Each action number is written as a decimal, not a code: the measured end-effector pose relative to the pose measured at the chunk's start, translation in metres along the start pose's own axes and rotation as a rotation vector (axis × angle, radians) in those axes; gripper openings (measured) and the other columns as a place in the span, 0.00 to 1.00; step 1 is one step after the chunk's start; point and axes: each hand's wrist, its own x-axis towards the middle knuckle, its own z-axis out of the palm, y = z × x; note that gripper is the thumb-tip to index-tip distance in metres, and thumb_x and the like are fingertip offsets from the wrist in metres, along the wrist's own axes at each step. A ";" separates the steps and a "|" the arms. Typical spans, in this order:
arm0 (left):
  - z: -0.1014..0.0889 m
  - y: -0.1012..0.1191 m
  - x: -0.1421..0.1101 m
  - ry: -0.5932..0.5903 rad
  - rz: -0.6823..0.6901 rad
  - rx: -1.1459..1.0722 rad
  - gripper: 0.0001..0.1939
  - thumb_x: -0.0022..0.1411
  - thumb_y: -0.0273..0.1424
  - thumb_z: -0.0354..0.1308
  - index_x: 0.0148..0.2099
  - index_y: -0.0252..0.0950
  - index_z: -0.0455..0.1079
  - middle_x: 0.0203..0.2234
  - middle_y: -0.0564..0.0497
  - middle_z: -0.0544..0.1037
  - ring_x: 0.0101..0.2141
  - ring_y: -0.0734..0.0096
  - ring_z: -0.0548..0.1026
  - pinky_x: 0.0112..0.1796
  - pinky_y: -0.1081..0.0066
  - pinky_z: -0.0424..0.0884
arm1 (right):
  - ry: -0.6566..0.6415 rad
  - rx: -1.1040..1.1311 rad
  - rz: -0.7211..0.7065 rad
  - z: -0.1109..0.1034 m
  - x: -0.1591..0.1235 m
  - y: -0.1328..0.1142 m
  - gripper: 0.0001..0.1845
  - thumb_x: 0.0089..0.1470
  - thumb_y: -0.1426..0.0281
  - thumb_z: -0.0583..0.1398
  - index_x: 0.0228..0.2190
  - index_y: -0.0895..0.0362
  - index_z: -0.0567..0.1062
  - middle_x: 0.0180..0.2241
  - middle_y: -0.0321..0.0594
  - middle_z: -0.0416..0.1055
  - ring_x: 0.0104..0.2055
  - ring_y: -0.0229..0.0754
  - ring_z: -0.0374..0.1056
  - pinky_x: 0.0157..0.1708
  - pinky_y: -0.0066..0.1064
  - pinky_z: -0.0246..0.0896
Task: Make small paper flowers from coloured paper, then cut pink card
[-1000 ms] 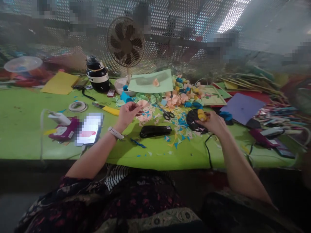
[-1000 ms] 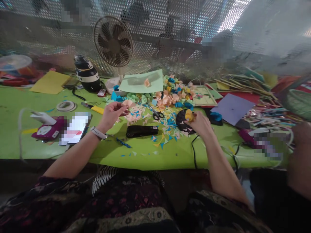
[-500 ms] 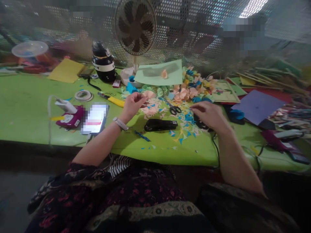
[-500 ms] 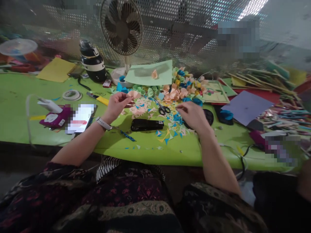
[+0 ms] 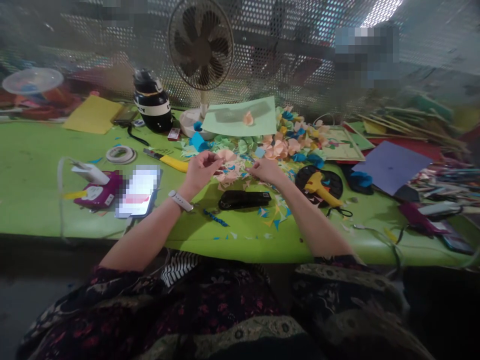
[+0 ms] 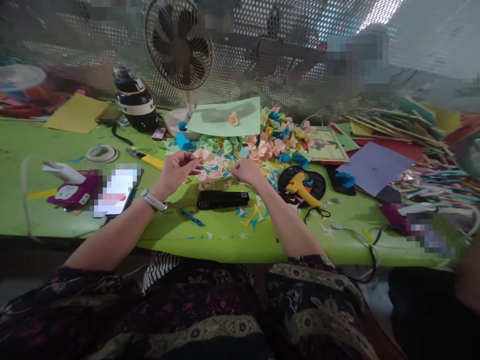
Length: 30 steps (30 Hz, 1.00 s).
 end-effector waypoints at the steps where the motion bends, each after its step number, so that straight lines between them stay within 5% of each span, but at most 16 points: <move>1: 0.000 -0.001 0.000 -0.001 -0.003 -0.003 0.12 0.55 0.32 0.71 0.31 0.35 0.69 0.26 0.52 0.79 0.28 0.73 0.80 0.29 0.75 0.78 | 0.018 0.031 -0.010 0.002 0.000 0.001 0.21 0.57 0.60 0.65 0.16 0.56 0.70 0.17 0.38 0.70 0.23 0.39 0.66 0.27 0.30 0.56; 12: 0.007 0.002 -0.007 0.018 -0.215 -0.139 0.15 0.56 0.36 0.72 0.34 0.34 0.69 0.26 0.49 0.82 0.25 0.72 0.81 0.30 0.73 0.79 | 0.235 0.699 -0.147 -0.008 -0.024 -0.022 0.25 0.48 0.48 0.68 0.24 0.54 0.67 0.19 0.34 0.69 0.18 0.34 0.63 0.19 0.28 0.59; 19: 0.013 0.004 -0.015 -0.036 -0.251 -0.214 0.13 0.60 0.35 0.69 0.34 0.35 0.68 0.30 0.48 0.83 0.31 0.70 0.83 0.36 0.72 0.79 | 0.325 0.763 -0.232 0.009 -0.033 -0.038 0.27 0.49 0.45 0.66 0.25 0.53 0.66 0.20 0.33 0.68 0.20 0.35 0.63 0.20 0.29 0.60; 30: 0.014 0.005 -0.019 -0.045 -0.224 -0.282 0.22 0.46 0.32 0.77 0.36 0.35 0.67 0.31 0.49 0.84 0.35 0.66 0.83 0.41 0.65 0.78 | 0.364 0.861 -0.289 0.016 -0.038 -0.044 0.27 0.47 0.43 0.66 0.26 0.53 0.67 0.20 0.32 0.67 0.19 0.33 0.62 0.20 0.28 0.60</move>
